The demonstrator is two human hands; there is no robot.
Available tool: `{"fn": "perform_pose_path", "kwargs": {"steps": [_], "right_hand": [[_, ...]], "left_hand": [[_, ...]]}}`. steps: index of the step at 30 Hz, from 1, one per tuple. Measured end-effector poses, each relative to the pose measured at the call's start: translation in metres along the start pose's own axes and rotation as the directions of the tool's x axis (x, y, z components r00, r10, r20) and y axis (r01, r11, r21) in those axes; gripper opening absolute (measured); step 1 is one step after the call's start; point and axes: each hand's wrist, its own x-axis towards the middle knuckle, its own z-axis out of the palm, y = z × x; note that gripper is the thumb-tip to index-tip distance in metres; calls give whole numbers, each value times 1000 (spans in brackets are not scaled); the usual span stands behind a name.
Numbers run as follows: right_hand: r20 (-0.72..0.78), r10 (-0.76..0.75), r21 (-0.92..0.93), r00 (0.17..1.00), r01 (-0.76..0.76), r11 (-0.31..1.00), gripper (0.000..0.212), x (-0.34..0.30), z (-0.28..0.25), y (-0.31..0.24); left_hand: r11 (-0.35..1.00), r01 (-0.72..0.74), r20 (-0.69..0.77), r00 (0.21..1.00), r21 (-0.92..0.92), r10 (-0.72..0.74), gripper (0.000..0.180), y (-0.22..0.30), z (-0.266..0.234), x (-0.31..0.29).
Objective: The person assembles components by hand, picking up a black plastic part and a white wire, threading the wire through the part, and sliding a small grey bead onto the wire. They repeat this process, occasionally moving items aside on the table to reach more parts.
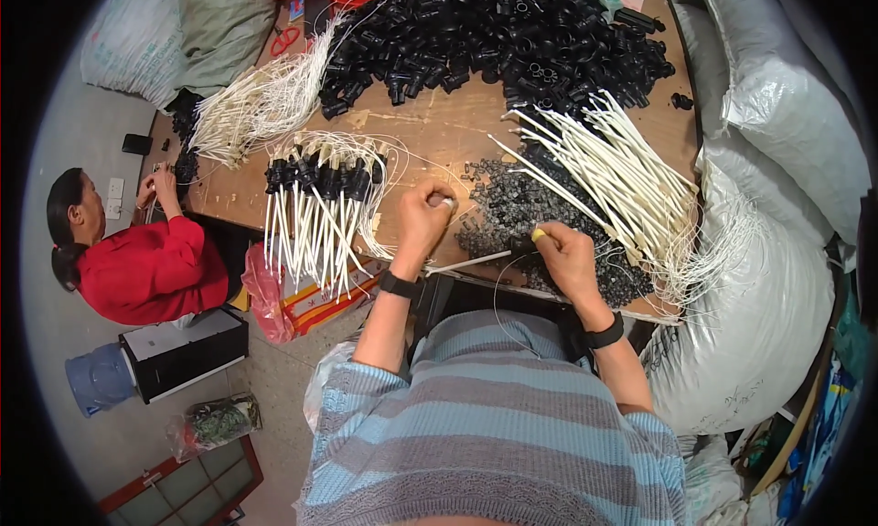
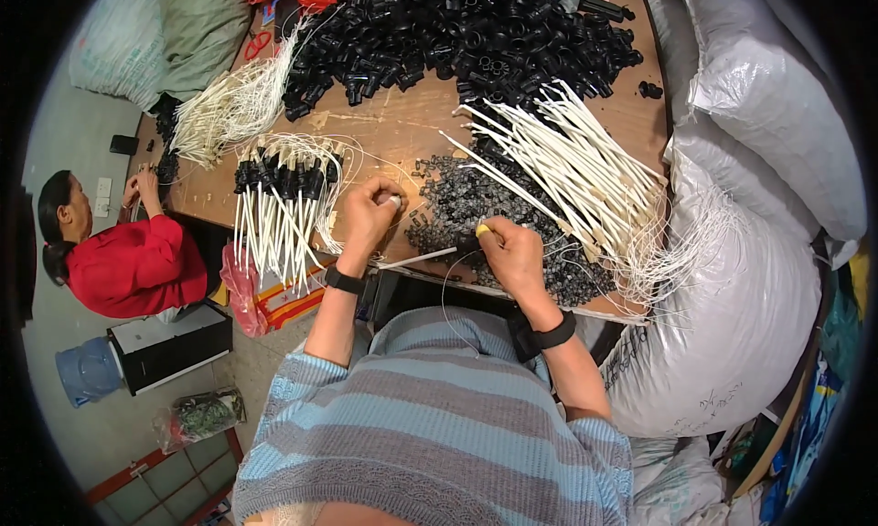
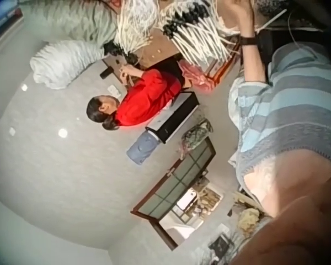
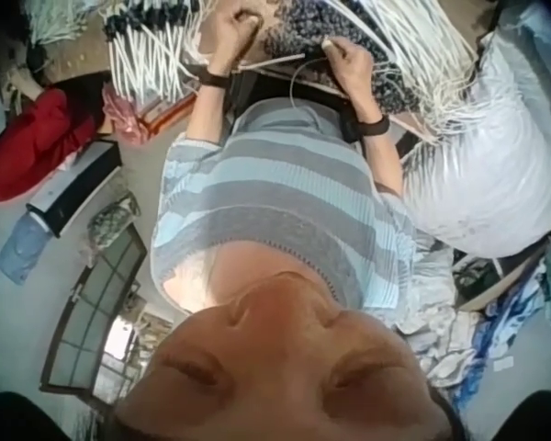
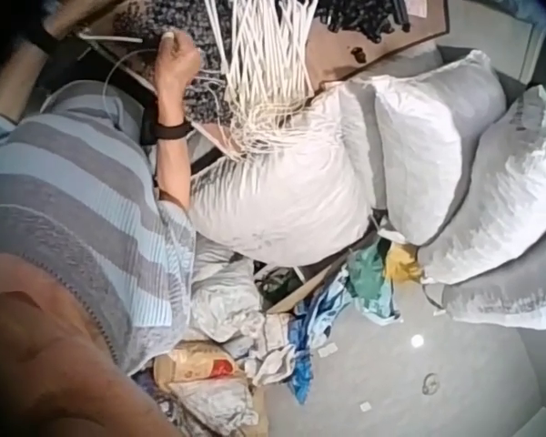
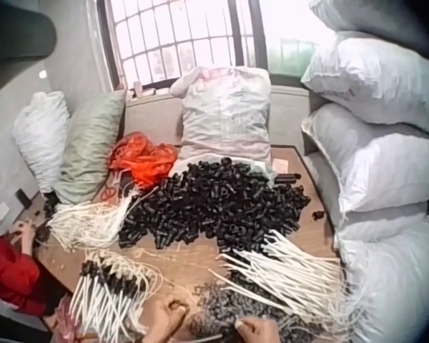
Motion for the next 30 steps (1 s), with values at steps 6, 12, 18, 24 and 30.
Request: {"fn": "perform_pose_path", "kwargs": {"steps": [6, 12, 18, 24, 30], "right_hand": [[-21, 26, -64, 999, -28, 998, 12, 15, 18, -4], [190, 84, 452, 978, -163, 877, 12, 11, 18, -14], [34, 32, 368, 999, -42, 929, 10, 7, 20, -8], [-116, -240, 7, 964, 242, 970, 7, 5, 20, -8], [87, 43, 625, 995, -88, 776, 9, 4, 14, 0]], "left_hand": [[816, -196, 8, 971, -543, 238, 27, 46, 40, -46], [907, -304, -135, 952, -291, 276, 40, 52, 48, -51], [898, -403, -194, 909, -176, 370, 33, 50, 51, -47], [930, -306, 18, 948, -206, 316, 15, 42, 41, -45], [759, -651, -74, 756, 20, 650, 26, 40, 37, -40]]}}
